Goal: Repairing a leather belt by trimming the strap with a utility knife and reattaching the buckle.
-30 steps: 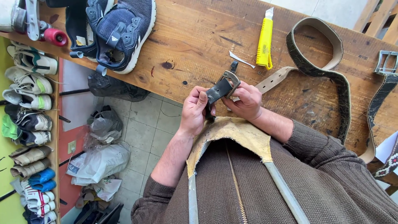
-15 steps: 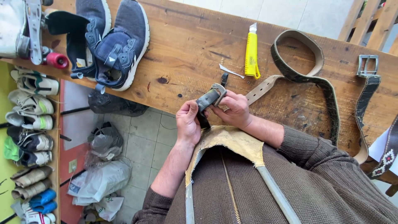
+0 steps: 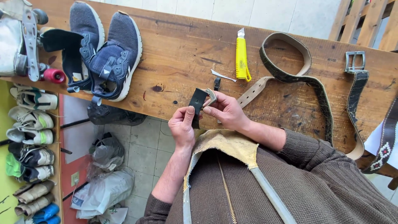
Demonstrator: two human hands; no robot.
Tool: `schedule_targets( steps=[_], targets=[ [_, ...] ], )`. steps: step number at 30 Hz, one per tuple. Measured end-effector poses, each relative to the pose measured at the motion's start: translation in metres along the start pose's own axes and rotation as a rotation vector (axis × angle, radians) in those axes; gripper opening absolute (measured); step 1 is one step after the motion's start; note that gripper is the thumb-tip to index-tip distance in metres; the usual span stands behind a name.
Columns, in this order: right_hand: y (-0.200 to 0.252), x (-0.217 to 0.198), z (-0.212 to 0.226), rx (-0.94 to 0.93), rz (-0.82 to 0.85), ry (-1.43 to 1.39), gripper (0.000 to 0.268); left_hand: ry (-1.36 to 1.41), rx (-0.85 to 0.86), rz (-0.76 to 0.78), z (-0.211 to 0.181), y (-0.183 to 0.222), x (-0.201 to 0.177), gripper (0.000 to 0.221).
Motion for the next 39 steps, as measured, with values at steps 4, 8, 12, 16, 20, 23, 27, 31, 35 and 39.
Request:
schedule_targets(
  steps=[4,8,12,16,20,23,27,31,35,39],
  targets=[
    [-0.001,0.006,0.032,-0.045,0.013,0.132,0.017,-0.13,0.064,0.022,-0.014,0.005,0.009,0.019],
    [0.007,-0.009,0.008,-0.018,-0.013,0.082,0.029,-0.223,0.114,0.042,-0.024,0.006,0.015,0.019],
    [0.007,-0.017,-0.001,0.101,-0.073,-0.058,0.05,-0.283,0.107,0.082,-0.029,0.008,0.017,0.018],
    [0.006,0.004,0.036,0.091,-0.066,0.018,0.044,-0.261,0.048,0.108,-0.023,0.005,0.015,0.019],
    [0.001,0.0,0.042,0.319,-0.168,-0.005,0.034,-0.367,0.033,0.126,-0.024,-0.001,0.006,0.018],
    [-0.002,-0.004,0.044,0.459,-0.205,-0.015,0.033,-0.489,-0.022,0.174,-0.026,-0.001,-0.001,0.016],
    [-0.009,-0.008,0.059,0.56,-0.093,-0.01,0.026,-0.63,-0.063,0.269,-0.036,-0.004,-0.006,0.014],
    [-0.01,-0.01,0.069,0.601,-0.012,-0.053,0.028,-0.672,-0.072,0.313,-0.04,-0.005,-0.012,0.013],
    [-0.006,-0.027,0.047,0.636,0.056,-0.016,0.024,-0.698,-0.097,0.376,-0.053,0.001,-0.011,0.011],
    [0.008,-0.042,0.008,0.629,0.069,0.041,0.02,-0.752,-0.089,0.425,-0.059,0.006,-0.006,0.012]
  ],
)
Point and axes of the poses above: each hand's wrist, its own y-axis away from the middle knuckle, its own x-axis out of the palm, z = x × y, the point moved 1 cm from there along -y, towards the middle knuckle, and after that the axes turned 7 degrees about -x, right-handed, at the moved point
